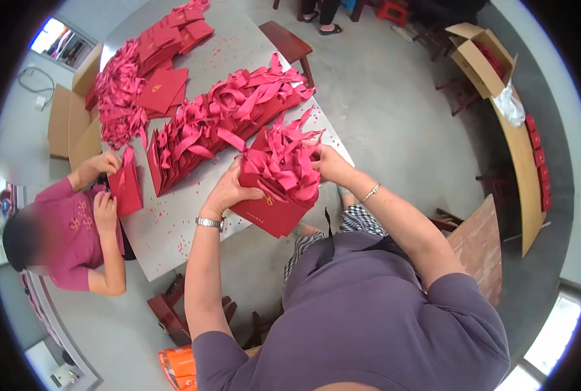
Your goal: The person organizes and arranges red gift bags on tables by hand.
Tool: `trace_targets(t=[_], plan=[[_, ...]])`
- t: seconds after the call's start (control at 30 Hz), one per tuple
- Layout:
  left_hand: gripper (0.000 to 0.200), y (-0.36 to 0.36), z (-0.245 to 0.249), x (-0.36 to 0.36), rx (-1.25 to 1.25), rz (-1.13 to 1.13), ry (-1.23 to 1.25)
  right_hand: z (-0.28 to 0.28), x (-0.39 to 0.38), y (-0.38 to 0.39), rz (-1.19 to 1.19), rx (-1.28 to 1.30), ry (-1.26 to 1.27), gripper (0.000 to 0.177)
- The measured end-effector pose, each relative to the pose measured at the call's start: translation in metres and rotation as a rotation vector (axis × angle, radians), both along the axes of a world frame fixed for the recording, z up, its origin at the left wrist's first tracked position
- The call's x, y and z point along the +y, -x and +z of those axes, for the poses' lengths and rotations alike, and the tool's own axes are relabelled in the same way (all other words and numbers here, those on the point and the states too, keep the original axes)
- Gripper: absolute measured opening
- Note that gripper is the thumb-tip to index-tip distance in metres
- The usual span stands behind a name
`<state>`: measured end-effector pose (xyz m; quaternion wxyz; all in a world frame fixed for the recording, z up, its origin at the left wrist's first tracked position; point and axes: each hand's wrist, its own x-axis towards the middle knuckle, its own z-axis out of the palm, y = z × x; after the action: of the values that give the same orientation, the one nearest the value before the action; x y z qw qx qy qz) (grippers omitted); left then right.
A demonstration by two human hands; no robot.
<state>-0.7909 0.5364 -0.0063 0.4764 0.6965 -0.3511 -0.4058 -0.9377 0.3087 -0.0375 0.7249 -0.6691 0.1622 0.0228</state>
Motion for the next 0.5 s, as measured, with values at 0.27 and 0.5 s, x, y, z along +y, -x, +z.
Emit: trace_targets(t=[0.27,0.5], plan=[[0.071,0.024,0.024,-0.005,0.132,0.016,-0.032,0.066,-0.008,0.024,0.164,-0.036,-0.143,0.041],[0.065,0.115,-0.009,-0.05,0.801,0.563,0.504,0.138,-0.031,0.043,0.084,0.079,0.04,0.037]])
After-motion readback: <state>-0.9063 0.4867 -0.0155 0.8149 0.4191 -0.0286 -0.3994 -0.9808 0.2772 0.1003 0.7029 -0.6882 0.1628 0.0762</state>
